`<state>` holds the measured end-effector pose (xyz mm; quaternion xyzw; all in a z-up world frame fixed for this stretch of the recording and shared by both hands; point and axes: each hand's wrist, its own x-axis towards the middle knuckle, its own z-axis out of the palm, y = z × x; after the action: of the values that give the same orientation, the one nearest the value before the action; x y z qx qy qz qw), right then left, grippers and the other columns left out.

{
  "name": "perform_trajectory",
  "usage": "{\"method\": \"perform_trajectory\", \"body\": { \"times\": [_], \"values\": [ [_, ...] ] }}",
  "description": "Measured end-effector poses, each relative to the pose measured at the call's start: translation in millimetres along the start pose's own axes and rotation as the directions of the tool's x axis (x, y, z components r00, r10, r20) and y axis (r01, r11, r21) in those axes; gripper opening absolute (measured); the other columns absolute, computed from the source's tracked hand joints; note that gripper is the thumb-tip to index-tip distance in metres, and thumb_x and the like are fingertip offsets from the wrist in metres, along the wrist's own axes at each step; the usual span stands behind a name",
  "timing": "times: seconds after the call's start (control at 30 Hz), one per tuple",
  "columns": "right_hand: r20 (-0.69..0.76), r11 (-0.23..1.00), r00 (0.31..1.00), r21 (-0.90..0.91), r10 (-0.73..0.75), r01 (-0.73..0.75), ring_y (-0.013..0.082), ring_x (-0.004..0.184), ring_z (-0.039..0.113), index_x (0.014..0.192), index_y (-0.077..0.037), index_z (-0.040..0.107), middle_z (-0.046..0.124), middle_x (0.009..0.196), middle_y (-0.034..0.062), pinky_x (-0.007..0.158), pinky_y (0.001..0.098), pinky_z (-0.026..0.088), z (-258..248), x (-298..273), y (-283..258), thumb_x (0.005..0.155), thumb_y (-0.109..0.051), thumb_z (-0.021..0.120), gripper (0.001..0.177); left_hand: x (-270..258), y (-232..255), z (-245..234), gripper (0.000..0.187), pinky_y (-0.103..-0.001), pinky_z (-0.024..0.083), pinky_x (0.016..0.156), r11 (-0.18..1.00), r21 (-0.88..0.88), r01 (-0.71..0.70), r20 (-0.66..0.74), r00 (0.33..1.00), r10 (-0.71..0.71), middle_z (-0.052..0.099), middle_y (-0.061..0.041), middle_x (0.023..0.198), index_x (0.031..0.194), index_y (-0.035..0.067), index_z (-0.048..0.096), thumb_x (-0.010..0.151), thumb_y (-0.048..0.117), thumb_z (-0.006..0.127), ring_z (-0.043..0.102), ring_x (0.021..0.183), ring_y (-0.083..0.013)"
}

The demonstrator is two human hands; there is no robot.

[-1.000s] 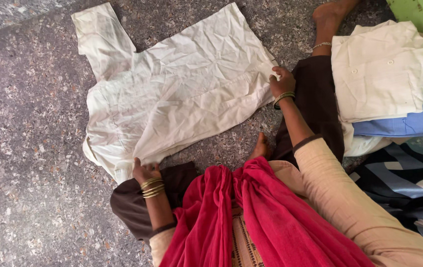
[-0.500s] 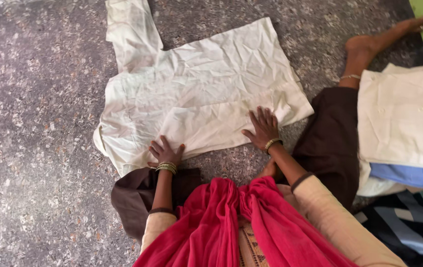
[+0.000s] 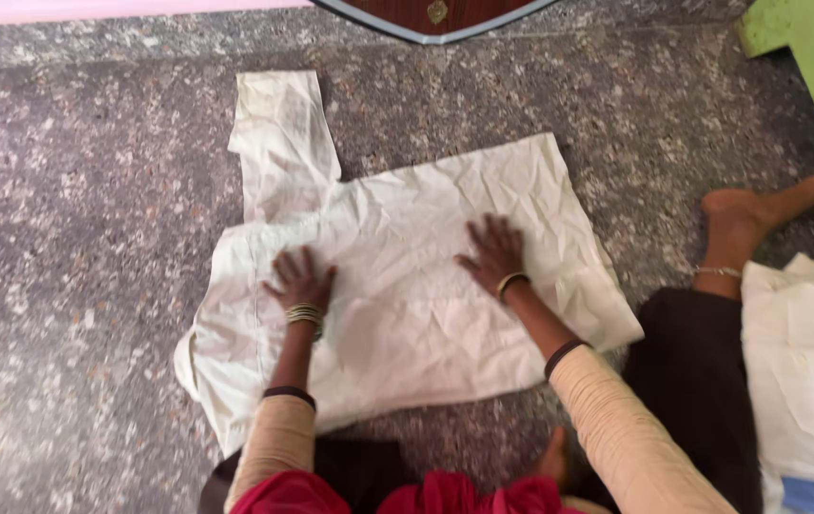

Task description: The person picks up shirts from a pile, unfolds each one on the floor to smooth it by hand, and folds it into a compact rectangle before placing it into a black and white bag.

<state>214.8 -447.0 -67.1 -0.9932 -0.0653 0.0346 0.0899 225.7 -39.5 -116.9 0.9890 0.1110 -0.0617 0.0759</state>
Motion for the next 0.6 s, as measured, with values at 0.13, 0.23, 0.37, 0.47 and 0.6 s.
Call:
{"method": "perform_trajectory", "body": {
  "times": [0.13, 0.23, 0.37, 0.47, 0.6],
  "values": [
    [-0.061, 0.970, 0.979, -0.137, 0.194, -0.201, 0.0431, 0.156, 0.009, 0.161, -0.023, 0.028, 0.017, 0.170, 0.0191, 0.120, 0.0652, 0.008, -9.5, 80.6, 92.1, 0.097, -0.064, 0.045, 0.078, 79.8, -57.3, -23.6, 0.105, -0.074, 0.001, 0.118, 0.997, 0.038, 0.061, -0.216, 0.975, -0.052, 0.006, -0.021, 0.172, 0.167, 0.023, 0.012, 0.087, 0.083, 0.042, 0.001, 0.159, -0.0419],
    [-0.139, 0.961, 0.989, -0.262, 0.058, -0.093, 0.0441, 0.155, 0.011, 0.163, -0.022, 0.027, 0.021, 0.169, 0.0200, 0.118, 0.0640, 0.010, -23.3, 132.8, 139.6, 0.094, -0.051, 0.053, 0.079, 119.8, -56.6, -48.8, 0.109, -0.072, 0.004, 0.119, 0.999, -0.026, 0.022, -0.329, 0.944, -0.030, 0.009, -0.025, 0.171, 0.168, 0.017, 0.016, 0.088, 0.084, 0.047, 0.003, 0.158, -0.0447],
    [0.095, 0.950, 0.994, -0.299, -0.058, 0.084, 0.0406, 0.151, 0.022, 0.161, -0.020, 0.034, 0.045, 0.156, 0.0123, 0.119, 0.0614, 0.012, -58.9, 180.1, 135.2, 0.078, -0.036, 0.068, 0.091, 155.9, -36.5, -90.3, 0.105, -0.064, 0.020, 0.119, 0.976, -0.146, 0.161, -0.010, 0.986, -0.165, 0.035, -0.023, 0.163, 0.156, 0.018, 0.041, 0.073, 0.075, 0.071, 0.029, 0.151, -0.0444],
    [0.281, 0.947, 0.956, -0.320, 0.084, 0.011, 0.0287, 0.145, 0.042, 0.144, -0.026, 0.059, 0.065, 0.142, 0.0059, 0.128, 0.0544, 0.014, -85.2, 186.9, 118.3, 0.079, -0.036, 0.069, 0.066, 177.6, -29.7, -95.8, 0.086, -0.066, 0.032, 0.115, 0.956, -0.181, 0.229, 0.167, 0.965, -0.200, 0.069, -0.012, 0.134, 0.142, 0.016, 0.057, 0.071, 0.058, 0.081, 0.065, 0.121, -0.0314],
    [0.236, 0.902, 0.972, -0.418, -0.011, 0.112, 0.0282, 0.140, 0.043, 0.124, -0.020, 0.071, 0.066, 0.135, 0.0085, 0.118, 0.0551, 0.014, -102.4, 175.8, 113.0, 0.073, -0.038, 0.075, 0.054, 175.8, -54.6, -91.8, 0.051, -0.044, 0.061, 0.089, 0.821, -0.564, 0.087, 0.125, 0.992, -0.019, 0.079, -0.011, 0.100, 0.116, 0.004, 0.078, 0.074, 0.032, 0.085, 0.076, 0.088, -0.0245]
  ]
}}
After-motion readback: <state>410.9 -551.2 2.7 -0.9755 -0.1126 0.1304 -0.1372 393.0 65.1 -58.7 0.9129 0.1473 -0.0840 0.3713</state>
